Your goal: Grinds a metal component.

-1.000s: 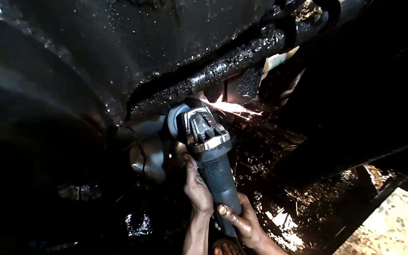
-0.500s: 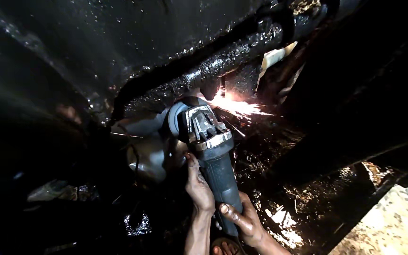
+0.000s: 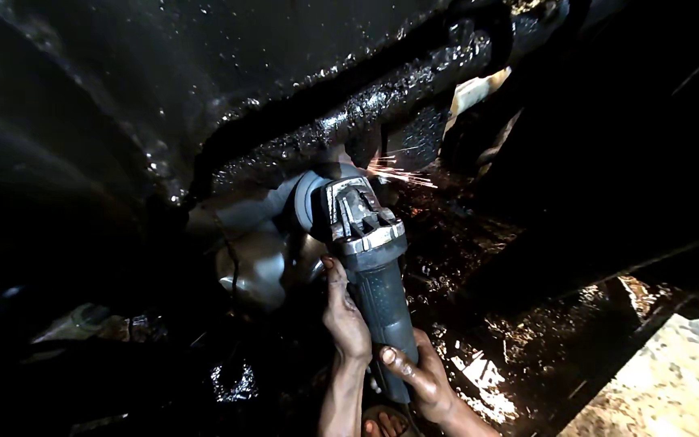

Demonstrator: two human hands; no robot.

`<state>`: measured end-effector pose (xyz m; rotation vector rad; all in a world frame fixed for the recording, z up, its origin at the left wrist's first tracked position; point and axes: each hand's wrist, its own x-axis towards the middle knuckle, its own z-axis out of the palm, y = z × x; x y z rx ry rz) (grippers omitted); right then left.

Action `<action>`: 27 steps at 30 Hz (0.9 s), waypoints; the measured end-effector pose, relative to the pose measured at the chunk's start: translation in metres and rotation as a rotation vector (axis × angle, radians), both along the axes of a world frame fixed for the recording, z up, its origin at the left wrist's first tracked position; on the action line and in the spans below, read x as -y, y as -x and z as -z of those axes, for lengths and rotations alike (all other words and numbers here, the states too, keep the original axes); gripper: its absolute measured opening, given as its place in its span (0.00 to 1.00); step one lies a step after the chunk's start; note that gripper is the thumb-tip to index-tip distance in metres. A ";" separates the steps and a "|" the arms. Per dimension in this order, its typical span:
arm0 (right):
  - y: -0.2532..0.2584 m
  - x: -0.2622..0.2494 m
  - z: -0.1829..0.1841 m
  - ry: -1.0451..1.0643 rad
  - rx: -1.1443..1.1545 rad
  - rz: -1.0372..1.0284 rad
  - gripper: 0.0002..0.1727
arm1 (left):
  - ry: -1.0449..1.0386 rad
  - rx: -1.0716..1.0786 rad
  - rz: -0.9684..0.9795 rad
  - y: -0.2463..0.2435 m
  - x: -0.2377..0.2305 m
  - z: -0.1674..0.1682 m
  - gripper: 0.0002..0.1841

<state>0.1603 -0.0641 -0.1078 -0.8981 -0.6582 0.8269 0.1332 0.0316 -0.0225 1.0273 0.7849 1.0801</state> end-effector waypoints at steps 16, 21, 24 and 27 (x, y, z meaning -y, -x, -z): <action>0.000 0.001 -0.004 0.011 -0.057 0.009 0.19 | -0.015 -0.001 0.021 -0.005 0.002 -0.007 0.25; 0.001 0.001 -0.004 0.003 -0.078 0.015 0.17 | -0.005 0.007 0.045 -0.005 0.001 -0.007 0.25; 0.001 0.002 -0.006 0.011 -0.095 0.006 0.17 | -0.012 0.018 0.050 -0.005 0.002 -0.007 0.24; 0.001 0.001 -0.004 -0.006 -0.094 -0.002 0.17 | -0.016 0.015 0.080 -0.004 0.001 -0.009 0.25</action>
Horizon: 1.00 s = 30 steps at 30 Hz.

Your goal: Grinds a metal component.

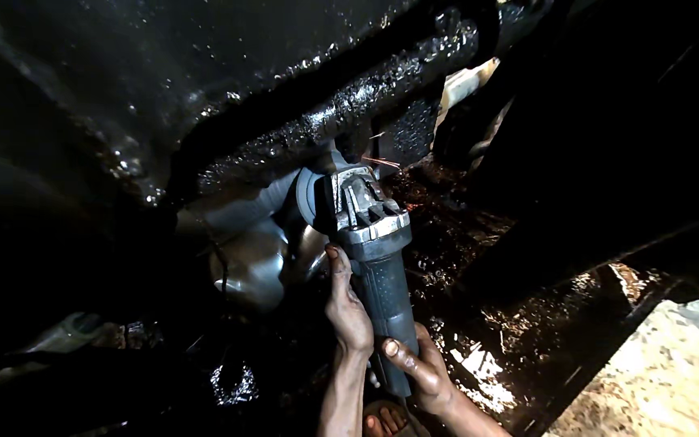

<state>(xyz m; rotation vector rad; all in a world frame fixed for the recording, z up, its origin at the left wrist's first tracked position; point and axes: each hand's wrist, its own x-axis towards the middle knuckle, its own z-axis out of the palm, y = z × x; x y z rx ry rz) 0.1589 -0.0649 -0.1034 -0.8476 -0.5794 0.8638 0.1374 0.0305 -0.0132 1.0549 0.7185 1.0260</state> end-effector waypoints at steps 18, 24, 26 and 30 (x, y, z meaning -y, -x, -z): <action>-0.003 0.002 0.000 -0.041 -0.064 -0.027 0.17 | -0.010 -0.021 -0.002 -0.007 0.004 -0.003 0.24; -0.005 0.003 -0.001 -0.025 -0.063 -0.022 0.18 | -0.023 -0.063 -0.019 -0.009 0.005 -0.006 0.24; -0.006 0.003 -0.002 -0.033 -0.081 -0.020 0.18 | -0.029 -0.063 -0.024 -0.010 0.005 -0.006 0.24; -0.007 0.004 -0.002 -0.046 -0.103 -0.024 0.18 | -0.048 -0.055 -0.026 -0.013 0.006 -0.006 0.23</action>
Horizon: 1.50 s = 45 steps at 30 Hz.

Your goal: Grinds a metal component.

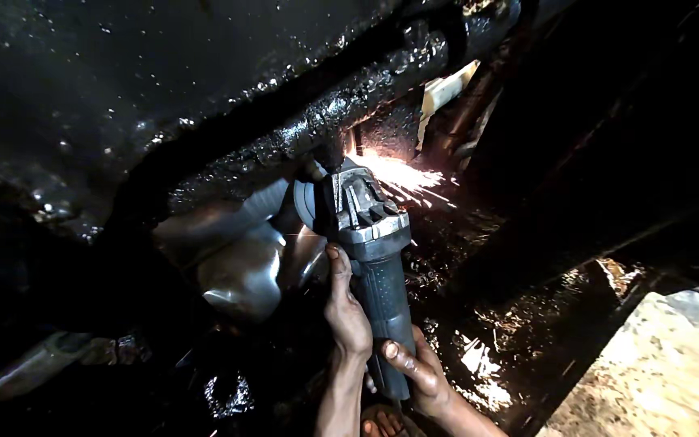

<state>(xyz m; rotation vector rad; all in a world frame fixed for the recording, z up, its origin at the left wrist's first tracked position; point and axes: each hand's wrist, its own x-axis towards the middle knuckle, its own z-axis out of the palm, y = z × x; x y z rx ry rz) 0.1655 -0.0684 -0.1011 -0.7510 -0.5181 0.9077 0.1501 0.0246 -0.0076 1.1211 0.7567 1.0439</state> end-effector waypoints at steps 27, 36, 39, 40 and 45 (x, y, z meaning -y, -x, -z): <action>-0.004 0.003 0.000 0.008 -0.057 -0.001 0.20 | -0.046 0.001 0.022 -0.007 0.002 0.003 0.22; -0.009 0.003 0.000 -0.021 -0.044 -0.033 0.20 | -0.055 -0.014 0.002 -0.010 0.004 -0.002 0.20; -0.009 0.003 0.000 -0.020 -0.054 -0.025 0.19 | -0.058 -0.010 0.044 -0.011 0.003 -0.001 0.20; -0.010 0.004 -0.001 -0.019 -0.056 -0.025 0.19 | -0.058 -0.012 0.058 -0.011 0.003 0.000 0.21; -0.012 0.005 -0.001 -0.013 -0.053 -0.036 0.19 | -0.056 0.005 0.076 -0.012 0.003 0.000 0.21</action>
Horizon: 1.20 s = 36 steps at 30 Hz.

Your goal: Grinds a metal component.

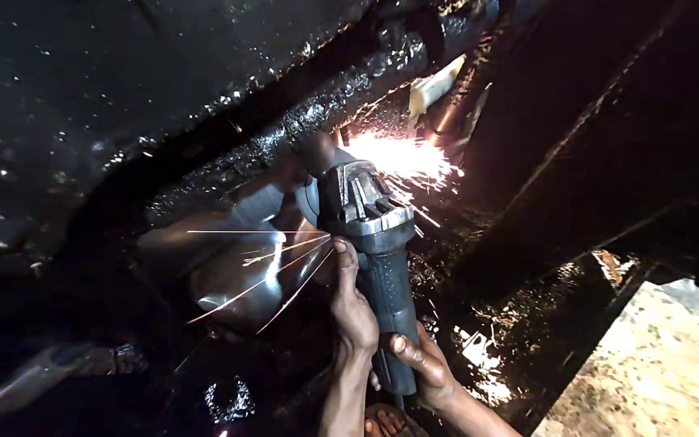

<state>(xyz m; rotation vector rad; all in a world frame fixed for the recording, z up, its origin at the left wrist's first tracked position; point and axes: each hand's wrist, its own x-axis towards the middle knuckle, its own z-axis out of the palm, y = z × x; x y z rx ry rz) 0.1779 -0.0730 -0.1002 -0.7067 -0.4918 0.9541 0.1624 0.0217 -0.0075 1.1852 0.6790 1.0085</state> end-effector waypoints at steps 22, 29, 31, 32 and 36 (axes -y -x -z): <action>-0.002 0.000 -0.001 -0.041 -0.070 -0.037 0.20 | -0.050 -0.040 -0.024 -0.004 0.003 -0.007 0.21; -0.001 0.001 0.004 -0.068 -0.108 -0.057 0.20 | -0.066 -0.063 -0.005 -0.005 0.005 -0.007 0.23; -0.002 0.001 0.004 -0.070 -0.116 -0.064 0.20 | -0.047 -0.083 0.006 -0.006 0.006 -0.007 0.24; -0.002 0.002 0.003 -0.054 -0.119 -0.060 0.20 | -0.030 -0.106 0.020 -0.006 0.007 -0.007 0.25; -0.005 0.004 0.006 -0.060 -0.126 -0.073 0.21 | -0.028 -0.115 0.042 -0.007 0.009 -0.007 0.24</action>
